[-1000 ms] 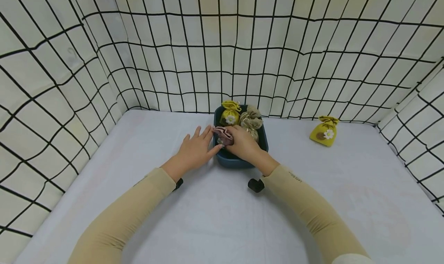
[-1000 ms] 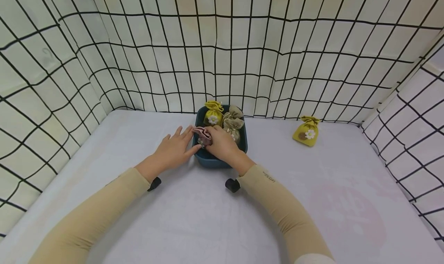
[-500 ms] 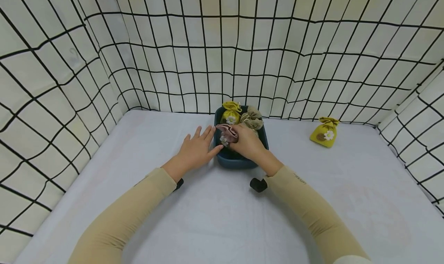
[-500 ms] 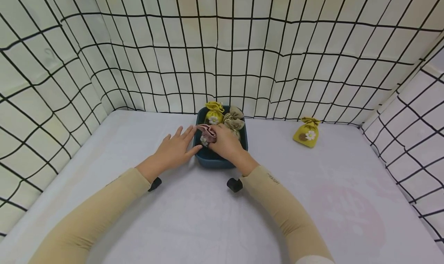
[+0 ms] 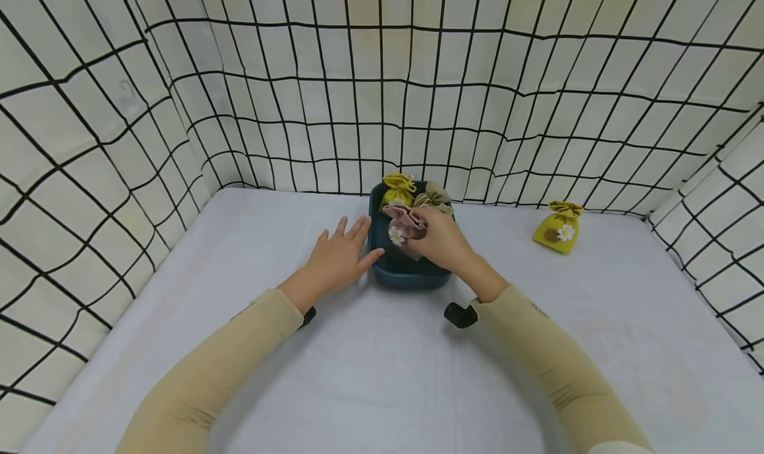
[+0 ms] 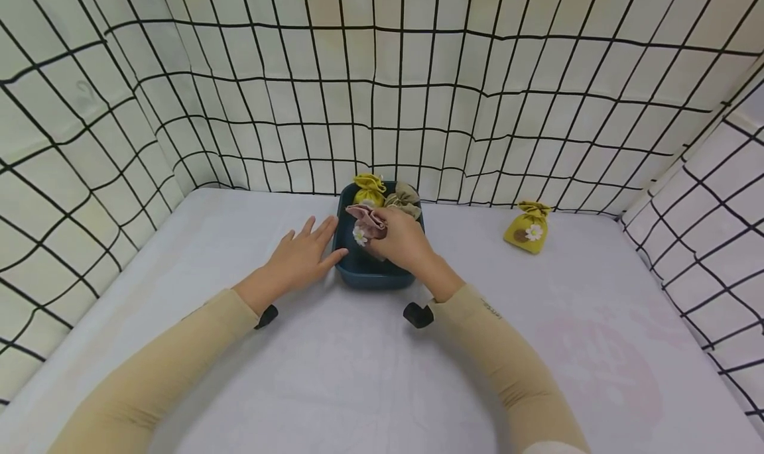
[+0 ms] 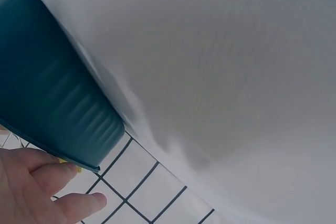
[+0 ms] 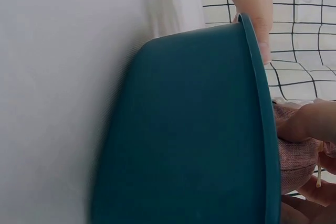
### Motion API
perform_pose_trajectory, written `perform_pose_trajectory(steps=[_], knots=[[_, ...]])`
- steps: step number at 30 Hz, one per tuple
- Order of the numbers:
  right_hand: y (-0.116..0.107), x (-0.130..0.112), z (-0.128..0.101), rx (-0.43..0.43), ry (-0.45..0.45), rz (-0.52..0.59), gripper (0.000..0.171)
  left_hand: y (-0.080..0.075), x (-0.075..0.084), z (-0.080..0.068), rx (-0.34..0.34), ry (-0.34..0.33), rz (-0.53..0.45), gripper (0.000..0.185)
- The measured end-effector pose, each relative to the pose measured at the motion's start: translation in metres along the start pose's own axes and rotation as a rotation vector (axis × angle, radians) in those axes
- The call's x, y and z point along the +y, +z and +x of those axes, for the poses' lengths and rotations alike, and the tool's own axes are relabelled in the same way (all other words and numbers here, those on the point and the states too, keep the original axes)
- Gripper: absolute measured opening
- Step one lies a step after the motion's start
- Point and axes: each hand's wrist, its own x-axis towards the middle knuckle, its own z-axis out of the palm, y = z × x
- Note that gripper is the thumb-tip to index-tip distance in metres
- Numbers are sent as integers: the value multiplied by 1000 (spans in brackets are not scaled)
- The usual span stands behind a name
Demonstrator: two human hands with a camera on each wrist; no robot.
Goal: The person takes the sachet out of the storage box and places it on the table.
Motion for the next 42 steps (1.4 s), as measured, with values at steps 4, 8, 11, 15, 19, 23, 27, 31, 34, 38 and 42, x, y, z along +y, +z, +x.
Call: perform_pose_trajectory(steps=[4,8,11,15,19,23,27,31,34,38,42], knots=[[-4,2,-3,-4,-4,17,54,-1,0,1,9,6,9,81],[-10,4,-7,-23,3,62,52,-2,0,1,9,10,9,81],[-15,6,-9,-31,17,114,54,-2,0,2,11,15,9,81],[-22,12,-11,-46,10,169,57,-3,0,2,17,19,12,80],[-28,18,-13,-70,1,185,60,-4,1,2,15,20,16,80],[-33,22,-15,-89,24,200,62,-3,2,2,15,23,18,80],[-37,24,-18,-97,45,204,60,-3,2,3,9,23,9,80],[-41,25,-19,-88,69,170,64,-1,2,3,0,24,0,80],[-45,25,-20,-80,97,156,65,-1,2,3,-3,21,-2,80],[-50,25,-21,-80,119,172,64,-1,1,3,1,18,8,80],[-55,24,-22,-84,124,185,67,-1,0,3,-3,17,5,79]])
